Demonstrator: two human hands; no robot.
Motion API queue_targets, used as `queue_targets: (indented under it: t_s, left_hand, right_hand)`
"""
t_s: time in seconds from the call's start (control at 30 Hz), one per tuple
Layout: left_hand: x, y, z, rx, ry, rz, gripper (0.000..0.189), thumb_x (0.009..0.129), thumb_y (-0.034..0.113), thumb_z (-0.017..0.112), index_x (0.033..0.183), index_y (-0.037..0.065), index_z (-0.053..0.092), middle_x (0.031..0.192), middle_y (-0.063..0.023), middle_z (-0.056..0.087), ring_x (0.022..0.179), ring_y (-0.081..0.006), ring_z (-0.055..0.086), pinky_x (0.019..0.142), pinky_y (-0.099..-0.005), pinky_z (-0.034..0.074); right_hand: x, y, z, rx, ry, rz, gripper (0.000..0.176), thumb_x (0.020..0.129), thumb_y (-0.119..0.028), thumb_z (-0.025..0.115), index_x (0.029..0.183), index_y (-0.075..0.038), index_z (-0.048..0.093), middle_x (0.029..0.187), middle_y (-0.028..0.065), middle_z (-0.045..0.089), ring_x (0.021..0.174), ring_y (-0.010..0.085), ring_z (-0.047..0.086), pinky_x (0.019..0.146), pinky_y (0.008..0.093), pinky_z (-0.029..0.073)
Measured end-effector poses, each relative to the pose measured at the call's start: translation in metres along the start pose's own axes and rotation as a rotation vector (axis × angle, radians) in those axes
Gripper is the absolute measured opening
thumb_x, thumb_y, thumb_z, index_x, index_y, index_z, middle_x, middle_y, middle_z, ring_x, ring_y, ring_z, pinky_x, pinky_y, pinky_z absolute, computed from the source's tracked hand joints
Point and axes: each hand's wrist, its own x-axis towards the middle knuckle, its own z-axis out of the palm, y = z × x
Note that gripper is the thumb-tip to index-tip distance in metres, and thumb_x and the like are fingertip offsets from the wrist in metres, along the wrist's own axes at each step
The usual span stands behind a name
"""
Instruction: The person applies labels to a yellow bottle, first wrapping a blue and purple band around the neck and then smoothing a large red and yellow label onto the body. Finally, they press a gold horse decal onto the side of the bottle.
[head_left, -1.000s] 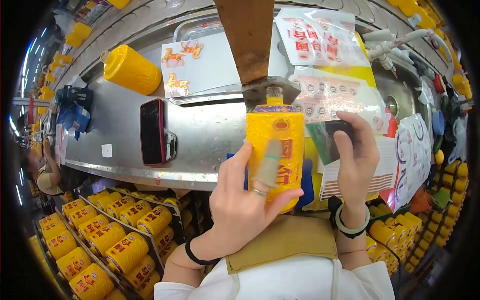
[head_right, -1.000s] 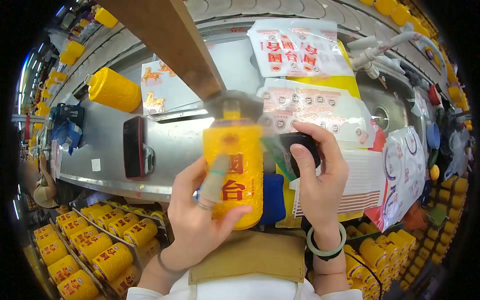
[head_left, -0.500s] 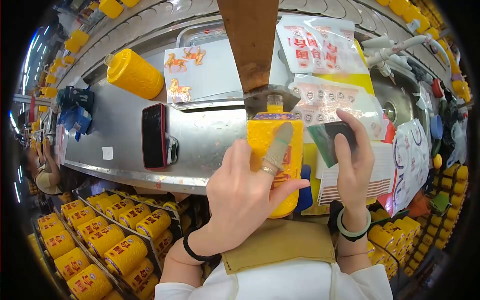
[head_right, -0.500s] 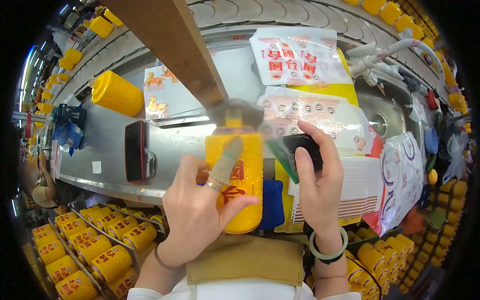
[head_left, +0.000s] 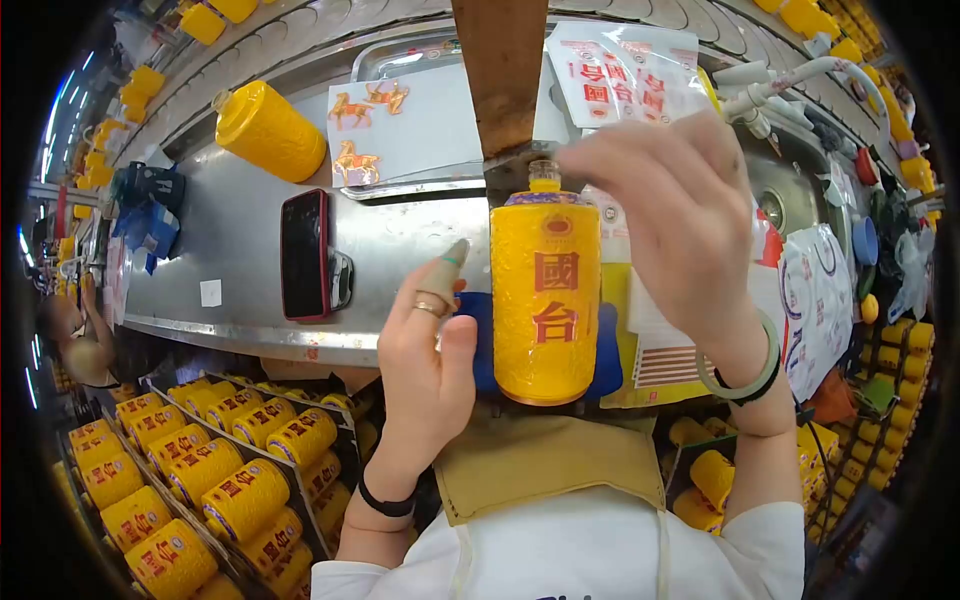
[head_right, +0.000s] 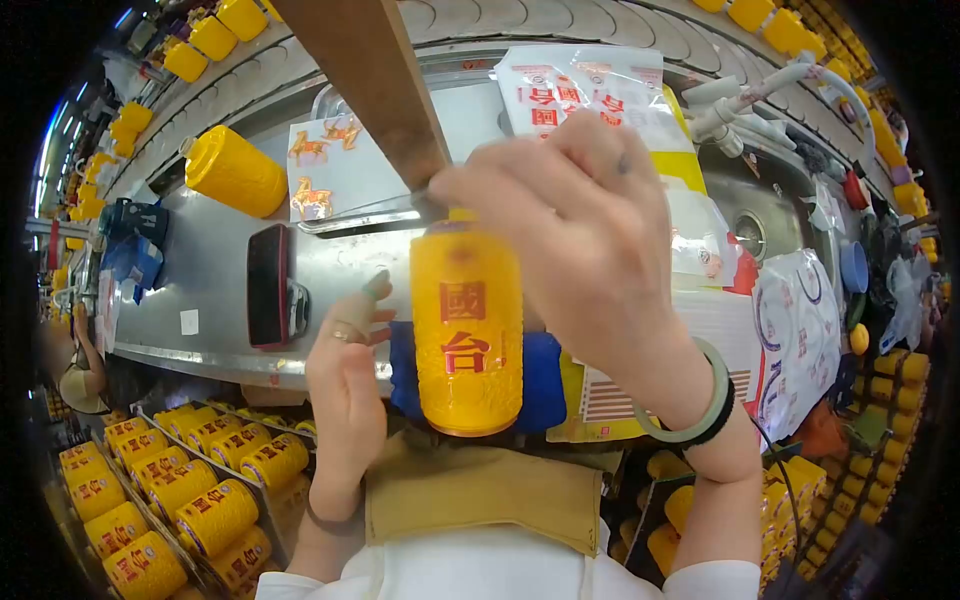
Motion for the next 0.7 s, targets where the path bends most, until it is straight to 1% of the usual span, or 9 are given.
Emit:
queue_targets:
  t_s: [0.07,0.23,0.33,0.47,0.53,0.57,0.63,0.67,0.7]
  left_hand:
    - [-0.003,-0.005,-0.005,-0.076,0.036,-0.024,0.073,0.109,0.054,0.036,0.141,-0.009,0.054,0.128,-0.0242,0.062,0.109,-0.0309,0.067,0.092,-0.0390,0.054]
    - [-0.008,-0.007,-0.010,-0.101,0.035,-0.041,0.082,0.108,0.062,0.030,0.145,-0.008,0.052,0.132,-0.0235,0.061,0.114,-0.0300,0.066,0.096,-0.0410,0.054]
    - [-0.010,-0.004,-0.005,-0.168,0.008,-0.059,0.085,0.107,0.065,0.028,0.147,-0.007,0.051,0.135,-0.0230,0.061,0.118,-0.0305,0.064,0.099,-0.0405,0.052]
    - [-0.018,0.001,-0.004,-0.165,-0.030,-0.051,0.090,0.105,0.069,0.025,0.150,-0.006,0.048,0.137,-0.0225,0.061,0.120,-0.0312,0.063,0.099,-0.0410,0.052]
    - [-0.024,-0.004,0.000,-0.212,-0.056,-0.057,0.095,0.101,0.074,0.030,0.151,-0.006,0.046,0.140,-0.0223,0.058,0.123,-0.0313,0.061,0.099,-0.0414,0.052]
    - [-0.027,-0.007,0.002,-0.260,-0.076,-0.068,0.101,0.098,0.079,0.035,0.152,-0.006,0.043,0.143,-0.0221,0.055,0.125,-0.0313,0.059,0.100,-0.0417,0.051]
    - [-0.035,-0.008,0.011,-0.215,-0.089,-0.006,0.106,0.093,0.081,0.045,0.153,-0.005,0.042,0.146,-0.0212,0.050,0.129,-0.0312,0.056,0.103,-0.0429,0.049]
    - [-0.039,-0.008,0.014,-0.168,-0.092,0.060,0.112,0.087,0.084,0.054,0.153,-0.005,0.041,0.150,-0.0202,0.046,0.133,-0.0310,0.052,0.106,-0.0441,0.047]
    - [-0.039,-0.009,0.016,-0.078,-0.118,0.185,0.119,0.073,0.076,0.078,0.153,-0.004,0.041,0.154,-0.0202,0.039,0.136,-0.0336,0.048,0.110,-0.0466,0.043]
  right_hand:
    - [-0.020,-0.019,0.002,0.079,-0.063,-0.083,0.027,0.079,-0.010,0.073,0.106,-0.011,0.074,0.100,0.0035,0.071,0.082,0.0220,0.059,0.075,0.0315,0.049]
    - [-0.044,-0.066,-0.014,0.514,-0.282,-0.177,0.024,0.078,-0.017,0.071,0.102,-0.013,0.071,0.092,0.0002,0.064,0.080,0.0195,0.058,0.079,0.0344,0.048]
    - [-0.029,-0.027,0.009,0.194,-0.041,0.066,0.032,0.072,-0.014,0.077,0.102,-0.010,0.068,0.090,0.0008,0.066,0.080,0.0225,0.059,0.071,0.0387,0.045]
    - [-0.034,-0.024,-0.005,-0.098,0.040,-0.148,0.025,0.073,-0.018,0.074,0.098,-0.016,0.070,0.093,-0.0023,0.067,0.081,0.0175,0.060,0.075,0.0376,0.047]
    - [-0.060,-0.045,-0.007,0.335,-0.101,-0.101,0.029,0.071,-0.015,0.076,0.100,-0.018,0.078,0.108,-0.0004,0.075,0.080,0.0170,0.059,0.070,0.0305,0.045]
    - [-0.067,-0.070,-0.022,0.499,-0.136,-0.241,0.025,0.074,-0.012,0.075,0.098,-0.017,0.078,0.105,0.0002,0.075,0.079,0.0143,0.060,0.065,0.0276,0.046]
    - [-0.077,-0.061,-0.028,0.472,-0.142,-0.054,0.032,0.082,-0.002,0.073,0.113,-0.010,0.074,0.104,0.0039,0.074,0.083,0.0141,0.064,0.068,0.0274,0.052]
    - [-0.077,-0.057,-0.025,0.505,-0.026,0.291,0.032,0.086,0.000,0.071,0.117,-0.007,0.070,0.105,0.0061,0.073,0.083,0.0156,0.067,0.070,0.0286,0.054]
    - [-0.075,-0.050,-0.020,0.527,0.097,0.630,0.032,0.090,0.001,0.070,0.122,-0.004,0.066,0.106,0.0083,0.071,0.082,0.0171,0.069,0.072,0.0297,0.056]
